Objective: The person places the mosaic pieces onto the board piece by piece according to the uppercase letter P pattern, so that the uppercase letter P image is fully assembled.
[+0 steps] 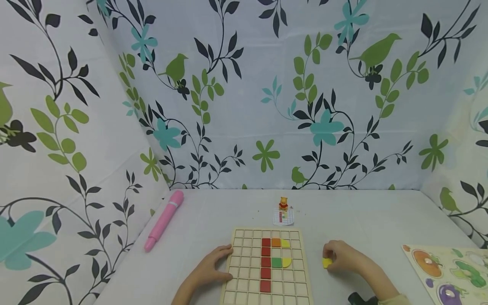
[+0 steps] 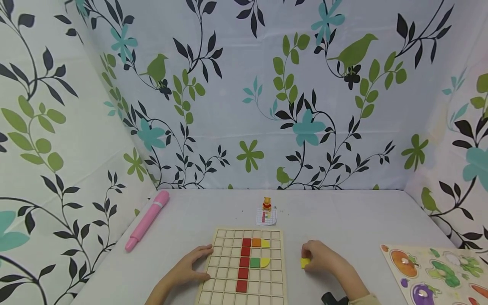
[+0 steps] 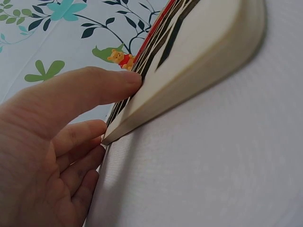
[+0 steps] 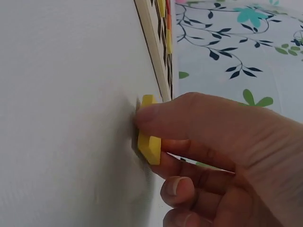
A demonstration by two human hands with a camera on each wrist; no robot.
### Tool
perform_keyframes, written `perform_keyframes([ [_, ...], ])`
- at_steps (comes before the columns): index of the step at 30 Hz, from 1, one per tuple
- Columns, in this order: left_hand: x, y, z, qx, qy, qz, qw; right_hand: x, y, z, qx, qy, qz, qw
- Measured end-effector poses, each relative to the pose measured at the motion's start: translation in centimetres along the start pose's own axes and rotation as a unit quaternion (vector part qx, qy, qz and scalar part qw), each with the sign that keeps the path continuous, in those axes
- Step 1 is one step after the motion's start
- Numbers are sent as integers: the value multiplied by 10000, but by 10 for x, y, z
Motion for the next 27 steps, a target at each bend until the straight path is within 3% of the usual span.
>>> perform_keyframes([
  [14,0,3,-3,156,-121,136,9997,0,33,33,-740,-353,-47,9966],
  [20,1,3,-3,136,-115,80,9998,10,41,49,-915,-282,37,9954],
  [27,2,3,0,-107,28,-62,9999,23,46,66,-1064,-67,31,9943],
])
Point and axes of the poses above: each hand's wrist, its own z-axis towards the middle knuckle, its own x-axis out of the palm, y = z × x, the point moved 1 cm from there along z, towards the middle knuckle, and after that the axes turned 3 degrees about z, right-handed, at the moved point
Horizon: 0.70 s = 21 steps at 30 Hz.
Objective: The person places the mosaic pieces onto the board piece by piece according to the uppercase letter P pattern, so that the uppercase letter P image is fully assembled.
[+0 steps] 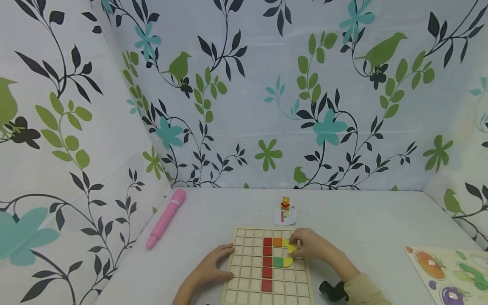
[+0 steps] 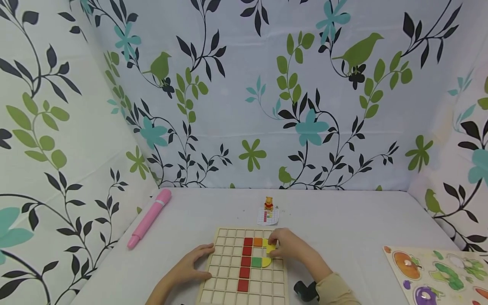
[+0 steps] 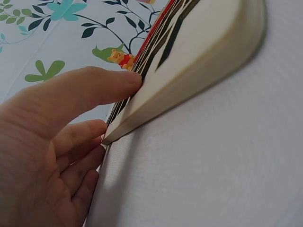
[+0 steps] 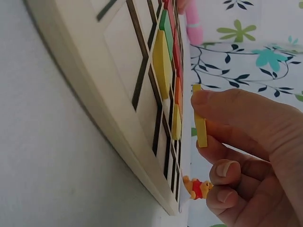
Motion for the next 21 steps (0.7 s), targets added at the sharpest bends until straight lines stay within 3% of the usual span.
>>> perform_keyframes([
  [10,0,0,2,-10,3,-19,10000,10,0,9,-142,17,22,9999],
  [21,0,1,1,4,-24,-23,10000,11,3,10,-23,7,-10,10000],
])
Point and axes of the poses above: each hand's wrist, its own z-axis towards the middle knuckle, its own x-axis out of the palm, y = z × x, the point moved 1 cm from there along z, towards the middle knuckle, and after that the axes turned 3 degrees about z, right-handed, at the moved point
